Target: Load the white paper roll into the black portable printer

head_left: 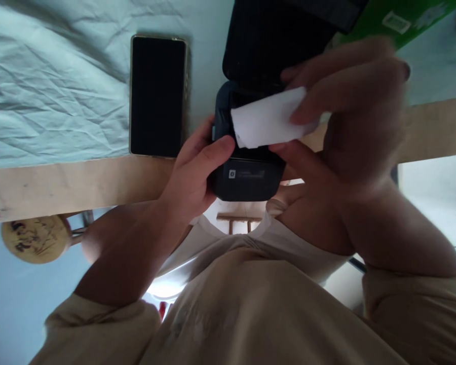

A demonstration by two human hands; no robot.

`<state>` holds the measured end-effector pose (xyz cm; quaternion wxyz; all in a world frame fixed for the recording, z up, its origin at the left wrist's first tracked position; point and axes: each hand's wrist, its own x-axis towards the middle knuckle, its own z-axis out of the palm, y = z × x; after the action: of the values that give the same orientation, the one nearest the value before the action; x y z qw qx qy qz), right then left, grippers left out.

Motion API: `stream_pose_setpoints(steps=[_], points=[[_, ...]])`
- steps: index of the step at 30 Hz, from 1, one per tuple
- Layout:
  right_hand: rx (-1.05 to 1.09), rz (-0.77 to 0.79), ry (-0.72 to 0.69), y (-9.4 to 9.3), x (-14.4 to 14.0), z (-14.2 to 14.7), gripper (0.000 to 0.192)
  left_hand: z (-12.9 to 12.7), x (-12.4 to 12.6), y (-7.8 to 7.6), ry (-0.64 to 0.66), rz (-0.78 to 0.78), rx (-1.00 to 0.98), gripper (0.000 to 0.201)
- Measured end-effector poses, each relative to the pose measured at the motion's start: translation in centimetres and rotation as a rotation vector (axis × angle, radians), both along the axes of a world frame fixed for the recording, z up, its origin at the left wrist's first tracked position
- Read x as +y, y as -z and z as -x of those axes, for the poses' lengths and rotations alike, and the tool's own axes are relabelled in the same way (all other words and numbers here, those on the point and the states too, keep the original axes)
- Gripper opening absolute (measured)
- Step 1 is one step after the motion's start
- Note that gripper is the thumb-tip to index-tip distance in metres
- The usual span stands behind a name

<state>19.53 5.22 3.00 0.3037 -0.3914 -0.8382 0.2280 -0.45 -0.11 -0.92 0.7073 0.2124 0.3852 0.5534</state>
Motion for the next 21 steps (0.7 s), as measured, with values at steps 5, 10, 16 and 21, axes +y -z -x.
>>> stream_pose_setpoints(steps=[5, 10, 16, 21], points=[[-0.016, -0.322, -0.013, 1.1, -0.2, 0.3, 0.02, -0.2, 0.1, -0.5, 0.02, 0.015, -0.017, 0.033], [-0.11, -0.371, 0.109, 1.6, -0.4, 0.2, 0.029, -0.4, 0.2, -1.1, 0.04, 0.02, 0.008, 0.024], [-0.167, -0.321, 0.128, 1.1, -1.0, 0.6, 0.02, -0.4, 0.0, -0.8, 0.028, -0.009, 0.015, 0.02], [-0.22, -0.293, 0.182, 0.4, -0.9, 0.7, 0.024, -0.2, -0.1, -0.3, 0.046, -0.035, 0.029, 0.027]])
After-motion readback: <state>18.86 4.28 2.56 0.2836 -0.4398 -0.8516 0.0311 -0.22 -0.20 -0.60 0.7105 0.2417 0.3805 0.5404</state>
